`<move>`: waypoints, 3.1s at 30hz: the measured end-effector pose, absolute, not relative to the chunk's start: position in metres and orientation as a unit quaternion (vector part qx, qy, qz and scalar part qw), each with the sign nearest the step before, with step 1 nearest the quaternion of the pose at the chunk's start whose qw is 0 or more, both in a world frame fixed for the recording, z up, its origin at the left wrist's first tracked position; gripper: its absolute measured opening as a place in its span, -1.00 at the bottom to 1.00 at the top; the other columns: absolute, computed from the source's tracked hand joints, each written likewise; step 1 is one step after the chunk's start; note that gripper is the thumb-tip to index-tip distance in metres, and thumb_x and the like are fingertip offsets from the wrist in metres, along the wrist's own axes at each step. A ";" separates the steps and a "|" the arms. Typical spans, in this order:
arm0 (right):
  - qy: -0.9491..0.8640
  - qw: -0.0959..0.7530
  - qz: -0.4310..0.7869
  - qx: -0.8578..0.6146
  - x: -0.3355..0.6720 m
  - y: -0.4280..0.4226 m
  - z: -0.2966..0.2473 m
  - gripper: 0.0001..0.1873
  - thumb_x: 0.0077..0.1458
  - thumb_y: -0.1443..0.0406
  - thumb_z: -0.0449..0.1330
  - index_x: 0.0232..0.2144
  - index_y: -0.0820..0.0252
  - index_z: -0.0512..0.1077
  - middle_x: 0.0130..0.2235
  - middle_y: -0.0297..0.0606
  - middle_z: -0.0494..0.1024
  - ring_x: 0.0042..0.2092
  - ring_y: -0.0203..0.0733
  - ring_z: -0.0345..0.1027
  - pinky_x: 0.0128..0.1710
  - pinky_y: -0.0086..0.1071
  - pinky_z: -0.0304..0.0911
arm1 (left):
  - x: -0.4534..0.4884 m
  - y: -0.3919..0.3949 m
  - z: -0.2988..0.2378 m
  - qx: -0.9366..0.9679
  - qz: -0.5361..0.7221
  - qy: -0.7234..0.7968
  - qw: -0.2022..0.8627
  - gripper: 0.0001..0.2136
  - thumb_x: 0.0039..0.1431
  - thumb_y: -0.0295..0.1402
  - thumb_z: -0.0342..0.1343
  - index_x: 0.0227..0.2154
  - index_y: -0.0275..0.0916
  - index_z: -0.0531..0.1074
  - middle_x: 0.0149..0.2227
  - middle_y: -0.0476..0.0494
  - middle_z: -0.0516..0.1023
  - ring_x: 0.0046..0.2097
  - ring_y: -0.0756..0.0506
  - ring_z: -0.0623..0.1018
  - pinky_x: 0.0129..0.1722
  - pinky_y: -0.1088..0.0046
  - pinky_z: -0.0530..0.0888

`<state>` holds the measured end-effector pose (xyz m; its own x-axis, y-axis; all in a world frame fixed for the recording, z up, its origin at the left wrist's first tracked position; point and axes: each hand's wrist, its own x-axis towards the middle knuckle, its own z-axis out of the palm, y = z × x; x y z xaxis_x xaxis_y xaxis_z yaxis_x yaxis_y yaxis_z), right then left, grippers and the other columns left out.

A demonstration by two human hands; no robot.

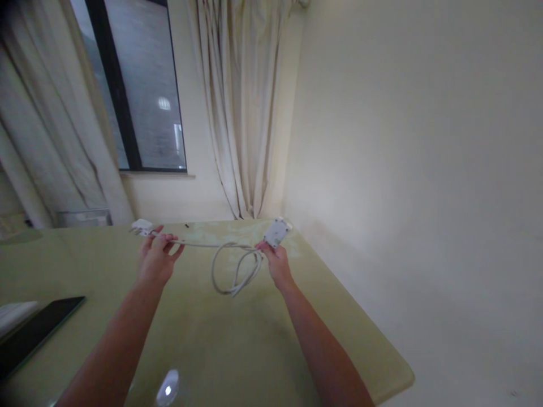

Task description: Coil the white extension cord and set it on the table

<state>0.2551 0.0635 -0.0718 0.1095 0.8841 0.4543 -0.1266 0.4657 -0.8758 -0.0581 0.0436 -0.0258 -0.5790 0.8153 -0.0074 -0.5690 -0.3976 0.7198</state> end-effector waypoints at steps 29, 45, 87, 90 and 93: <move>-0.655 0.564 0.374 -0.337 0.156 0.068 -0.026 -0.61 0.20 0.04 0.20 -0.43 0.23 0.59 -0.54 -0.44 0.28 -0.45 -0.32 0.10 -0.44 -0.42 0.00 | 0.014 0.004 0.001 0.579 0.632 0.364 0.363 -0.75 0.11 -0.13 0.36 -0.33 -0.24 0.67 -0.41 -0.04 0.36 -0.52 0.06 0.26 -0.61 0.52 0.11; -0.604 0.550 0.527 -0.234 0.152 0.048 -0.010 -0.56 0.18 0.02 0.29 -0.06 0.17 0.70 -0.45 -0.39 0.45 -0.42 -0.35 0.17 -0.39 -0.45 0.08 | 0.005 0.021 -0.015 0.458 0.621 0.495 0.399 -0.45 -0.38 -0.04 0.62 -0.43 -0.28 0.51 -0.47 -0.06 0.54 -0.52 0.00 0.49 -0.62 0.54 0.26; -0.708 0.542 0.381 -0.242 0.176 0.043 0.015 -0.53 0.16 0.37 0.16 0.08 0.04 0.62 0.02 -0.25 0.69 -0.01 -0.11 0.60 -0.07 -0.28 0.46 | 0.030 -0.009 0.013 0.354 0.773 0.354 0.390 -0.69 -0.21 -0.29 0.51 -0.45 -0.24 0.51 -0.49 0.01 0.53 -0.59 0.11 0.30 -0.68 0.59 0.07; -0.696 0.559 0.396 -0.214 0.180 0.041 0.018 -0.60 0.19 0.29 0.24 0.07 0.02 0.60 0.00 -0.24 0.68 -0.04 -0.13 0.59 -0.12 -0.32 0.47 | 0.029 -0.010 0.017 0.365 0.777 0.339 0.384 -0.71 -0.19 -0.30 0.48 -0.45 -0.24 0.49 -0.50 0.02 0.53 -0.62 0.14 0.18 -0.69 0.56 0.00; -0.692 0.560 0.407 -0.206 0.185 0.042 0.019 -0.69 0.18 0.18 0.35 -0.03 0.07 0.62 -0.12 -0.24 0.68 -0.09 -0.14 0.57 -0.13 -0.32 0.47 | 0.030 -0.012 0.017 0.368 0.779 0.341 0.376 -0.73 -0.19 -0.31 0.47 -0.45 -0.24 0.49 -0.51 0.01 0.54 -0.61 0.12 0.22 -0.68 0.55 0.05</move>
<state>0.1846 0.0420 0.0193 -0.2892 0.7404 0.6067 -0.1710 0.5837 -0.7938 0.0299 -0.0115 0.0171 -0.4466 0.8365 0.3175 -0.3348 -0.4853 0.8077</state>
